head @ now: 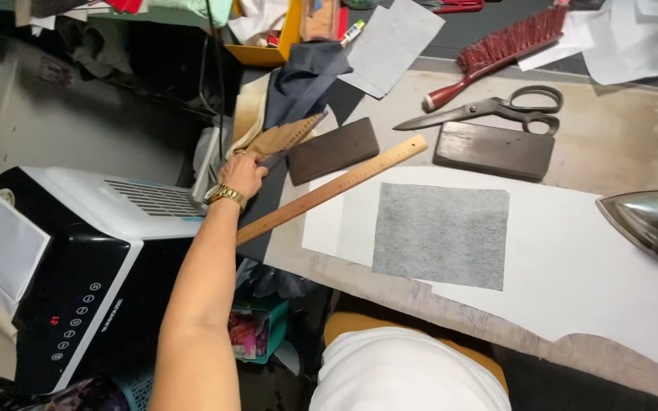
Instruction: The person irons a fabric panel, marks lines on it using a ruler and pen, and applies heat with a steam iron while using wooden blocks to weigh down parts of the garment.
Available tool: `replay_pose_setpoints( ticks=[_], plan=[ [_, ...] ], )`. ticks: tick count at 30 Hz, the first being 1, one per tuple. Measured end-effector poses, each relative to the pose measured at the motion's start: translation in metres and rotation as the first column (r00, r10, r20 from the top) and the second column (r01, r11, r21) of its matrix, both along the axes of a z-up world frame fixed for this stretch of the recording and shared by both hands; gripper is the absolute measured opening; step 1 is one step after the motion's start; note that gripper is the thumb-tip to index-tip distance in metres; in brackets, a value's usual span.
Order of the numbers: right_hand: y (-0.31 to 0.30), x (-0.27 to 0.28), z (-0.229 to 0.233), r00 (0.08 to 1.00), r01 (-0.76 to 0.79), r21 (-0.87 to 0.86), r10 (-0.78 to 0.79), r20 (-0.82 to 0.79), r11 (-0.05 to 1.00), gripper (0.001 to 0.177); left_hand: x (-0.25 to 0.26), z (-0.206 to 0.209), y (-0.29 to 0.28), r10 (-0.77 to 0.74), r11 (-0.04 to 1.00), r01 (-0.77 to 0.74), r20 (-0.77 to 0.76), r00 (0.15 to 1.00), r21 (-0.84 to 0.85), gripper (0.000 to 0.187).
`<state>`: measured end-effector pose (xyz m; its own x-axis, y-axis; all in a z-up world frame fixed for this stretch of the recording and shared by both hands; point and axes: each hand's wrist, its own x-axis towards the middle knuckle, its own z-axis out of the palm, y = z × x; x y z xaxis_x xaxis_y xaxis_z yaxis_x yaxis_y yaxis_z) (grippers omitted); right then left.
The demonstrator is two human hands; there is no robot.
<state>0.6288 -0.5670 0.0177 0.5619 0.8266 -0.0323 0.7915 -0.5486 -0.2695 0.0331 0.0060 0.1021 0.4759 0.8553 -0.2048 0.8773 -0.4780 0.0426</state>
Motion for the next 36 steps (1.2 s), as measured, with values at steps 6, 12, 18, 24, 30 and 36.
replay_pose_setpoints(
  ticks=[6,12,18,24,30,36],
  plan=[
    [0.079,-0.207,0.057,0.961,0.044,0.100,-0.014,-0.277,0.994,0.024,-0.017,-0.031,0.046,0.278,0.933,-0.179,0.307,0.910,-0.313,0.006],
    [0.223,-0.324,0.046,0.931,-0.259,0.119,0.281,-0.235,0.958,0.020,-0.028,-0.054,0.034,0.042,0.985,-0.083,0.261,0.964,0.151,0.033],
    [0.299,-0.374,0.028,0.801,-0.596,0.199,0.594,0.076,0.778,0.008,-0.003,-0.049,0.001,-0.051,0.998,0.048,0.055,0.997,0.050,0.041],
    [0.268,-0.322,0.070,0.861,-0.471,0.390,0.509,0.009,0.791,0.024,-0.025,-0.069,0.004,0.032,0.999,-0.032,0.221,0.975,-0.003,0.023],
    [0.153,-0.112,0.133,0.956,-0.224,0.465,0.100,0.276,0.856,0.028,-0.026,-0.042,-0.044,-0.136,0.936,-0.064,0.525,0.840,0.345,0.020],
    [0.098,0.030,0.164,0.970,0.014,-0.081,0.006,0.242,0.997,0.066,0.047,-0.034,-0.161,-0.070,0.982,-0.065,0.655,0.753,0.179,0.022]
  ],
)
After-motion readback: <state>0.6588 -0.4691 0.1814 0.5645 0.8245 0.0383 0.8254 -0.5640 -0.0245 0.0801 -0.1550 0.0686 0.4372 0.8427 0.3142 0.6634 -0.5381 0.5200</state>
